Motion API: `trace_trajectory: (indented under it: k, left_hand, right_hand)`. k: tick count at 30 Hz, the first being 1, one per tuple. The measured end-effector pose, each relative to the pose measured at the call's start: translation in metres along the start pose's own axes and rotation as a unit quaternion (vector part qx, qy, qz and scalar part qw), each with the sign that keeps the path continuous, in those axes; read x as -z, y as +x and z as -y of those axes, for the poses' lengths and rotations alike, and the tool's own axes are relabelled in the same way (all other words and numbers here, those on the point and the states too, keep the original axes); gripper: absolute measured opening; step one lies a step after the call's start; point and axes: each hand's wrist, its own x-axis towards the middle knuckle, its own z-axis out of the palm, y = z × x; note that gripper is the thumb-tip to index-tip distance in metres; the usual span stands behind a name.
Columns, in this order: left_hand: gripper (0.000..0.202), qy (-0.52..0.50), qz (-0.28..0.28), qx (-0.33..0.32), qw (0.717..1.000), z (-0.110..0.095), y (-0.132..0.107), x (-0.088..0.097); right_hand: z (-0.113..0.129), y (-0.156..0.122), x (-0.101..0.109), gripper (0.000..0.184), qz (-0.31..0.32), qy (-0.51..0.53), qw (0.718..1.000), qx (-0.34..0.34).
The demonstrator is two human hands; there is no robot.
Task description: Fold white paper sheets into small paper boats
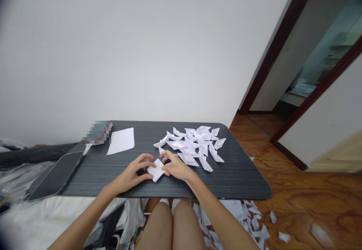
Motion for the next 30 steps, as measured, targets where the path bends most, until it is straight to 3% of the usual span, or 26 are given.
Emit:
trace_trajectory:
  k: [3,6,8,13,17,19,25,30]
  left_hand:
    - [0.026,0.043,0.043,-0.037,0.997,0.002,-0.001,0.000]
    - [0.023,0.082,0.049,-0.053,0.994,0.004,0.000,-0.002]
    - [0.024,0.105,0.044,-0.061,0.992,0.005,-0.001,-0.004]
    - [0.026,0.160,0.028,-0.090,0.983,0.003,-0.003,-0.007]
    - [0.027,0.199,0.035,-0.110,0.973,0.001,-0.003,-0.011]
    - [0.028,0.200,0.043,-0.107,0.973,0.000,-0.003,-0.012]
    - [0.027,0.111,-0.026,-0.030,0.993,0.002,-0.002,-0.018]
    - [0.022,0.080,-0.062,0.048,0.994,0.006,0.002,-0.019]
  right_hand:
    - [-0.001,-0.004,-0.004,0.021,-0.036,-0.145,0.988,0.028]
    - [0.007,-0.010,-0.004,0.008,-0.074,-0.315,0.943,0.073]
    - [0.012,-0.016,-0.002,0.009,-0.067,-0.366,0.924,0.088]
    - [0.018,-0.029,-0.001,0.020,0.008,-0.386,0.911,0.141]
    - [0.009,-0.032,-0.008,0.017,-0.013,-0.439,0.881,0.177]
    - [0.005,-0.032,-0.012,0.018,-0.032,-0.439,0.879,0.182]
    - [0.004,-0.028,-0.016,0.018,-0.099,-0.375,0.913,0.126]
    - [0.004,-0.020,-0.019,0.020,-0.123,-0.422,0.896,0.069]
